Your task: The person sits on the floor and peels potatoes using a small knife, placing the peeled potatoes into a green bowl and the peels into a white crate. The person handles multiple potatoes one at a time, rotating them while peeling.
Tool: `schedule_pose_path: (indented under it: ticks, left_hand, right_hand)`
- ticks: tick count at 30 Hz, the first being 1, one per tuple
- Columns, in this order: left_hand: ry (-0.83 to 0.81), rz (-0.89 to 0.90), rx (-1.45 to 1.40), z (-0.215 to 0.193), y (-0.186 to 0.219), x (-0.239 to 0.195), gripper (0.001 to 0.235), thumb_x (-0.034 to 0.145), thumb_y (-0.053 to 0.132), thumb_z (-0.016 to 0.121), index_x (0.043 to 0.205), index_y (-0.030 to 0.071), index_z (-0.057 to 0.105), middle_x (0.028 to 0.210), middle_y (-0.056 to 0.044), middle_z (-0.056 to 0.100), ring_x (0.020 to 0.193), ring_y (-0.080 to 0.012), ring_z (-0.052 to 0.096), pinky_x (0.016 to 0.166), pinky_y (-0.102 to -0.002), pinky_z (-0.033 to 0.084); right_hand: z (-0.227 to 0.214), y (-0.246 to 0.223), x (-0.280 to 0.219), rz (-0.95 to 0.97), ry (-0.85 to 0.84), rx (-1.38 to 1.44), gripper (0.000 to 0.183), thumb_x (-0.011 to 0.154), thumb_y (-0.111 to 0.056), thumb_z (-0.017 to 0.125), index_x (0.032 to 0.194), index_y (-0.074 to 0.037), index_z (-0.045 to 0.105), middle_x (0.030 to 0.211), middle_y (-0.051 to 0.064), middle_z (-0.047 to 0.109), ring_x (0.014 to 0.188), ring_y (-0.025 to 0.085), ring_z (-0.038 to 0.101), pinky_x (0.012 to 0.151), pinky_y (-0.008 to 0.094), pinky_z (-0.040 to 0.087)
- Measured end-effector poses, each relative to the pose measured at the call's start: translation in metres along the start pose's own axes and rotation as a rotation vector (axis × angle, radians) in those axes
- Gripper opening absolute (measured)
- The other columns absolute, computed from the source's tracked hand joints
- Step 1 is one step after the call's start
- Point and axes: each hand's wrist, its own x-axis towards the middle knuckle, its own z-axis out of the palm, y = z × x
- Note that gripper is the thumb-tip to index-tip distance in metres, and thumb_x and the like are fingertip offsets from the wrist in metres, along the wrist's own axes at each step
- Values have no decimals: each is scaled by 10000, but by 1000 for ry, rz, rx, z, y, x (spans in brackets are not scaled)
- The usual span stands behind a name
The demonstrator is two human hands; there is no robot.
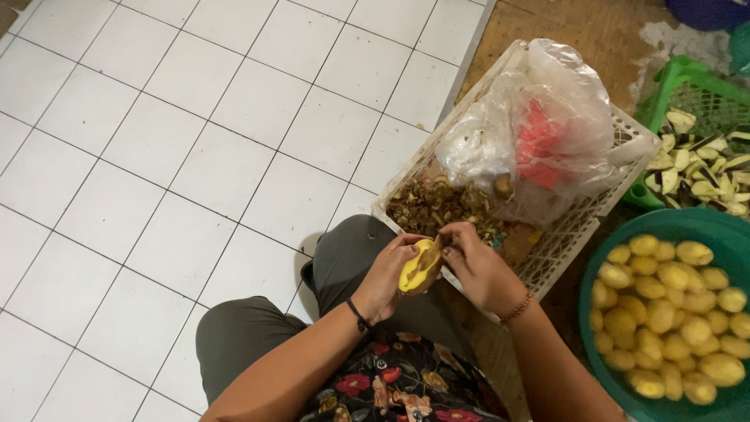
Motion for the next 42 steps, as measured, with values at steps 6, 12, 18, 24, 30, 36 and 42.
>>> schedule_pose_path:
  ticks: [6,12,18,24,30,36,42]
  left_hand:
    - [128,5,-51,0,2,1,387,986,268,464,1336,107,510,1098,-108,671,909,-187,717,758,-340,594]
    - [283,2,-48,1,5,0,392,985,318,459,1347,177,514,1096,-52,652,892,-164,667,705,-361,518]
    - [277,29,-30,0,15,-11,363,997,343,465,1305,154,494,1073,-76,663,895,-184,678,714,-351,537]
    - [253,65,-80,-5,13,-13,368,981,330,491,1285,123,508,1018,-81,657,854,-200,668,685,-351,532]
    - [245,142,-73,-11,6,-12,366,991,316,523,1286,100,532,1024,-52,639,880,-148,653,714,-315,553]
    - [299,170,-88,-12,11,-17,351,980,340,569,1238,108,518,977,-70,610,792,-165,614,610,-322,518]
    - [371,175,-145,-14,17,-21,371,963,344,592,1234,109,497,1019,-66,596,861,-167,607,669,-327,525]
  right_hand:
    - [-3,54,6,478,88,1118,133,1074,-268,399,1173,-191,444,689,-3,444,521,101,407,446,268,350]
    - [21,100,-5,486,-116,1602,334,1093,-440,347,1032,-137,473,696,-20,429,524,69,380,450,248,327]
    - [11,118,-8,469,-112,1592,461,1089,-503,369,1124,-73,531,661,-16,405,503,71,364,443,248,326]
    - [-32,98,4,555,-25,-340,820,983,-437,478,1675,-209,101,865,149,651,682,274,623,645,419,526]
    - [-35,59,3,697,-165,-886,825,999,-461,493,1667,-235,64,1214,204,723,1067,398,703,904,497,545]
    - [-18,28,-9,168,73,-522,372,1031,-264,516,1360,-116,425,1119,284,688,934,387,728,850,435,572]
    - [52,-41,-30,-284,62,-318,468,931,-129,644,1359,-48,474,1007,235,708,962,395,720,788,426,572]
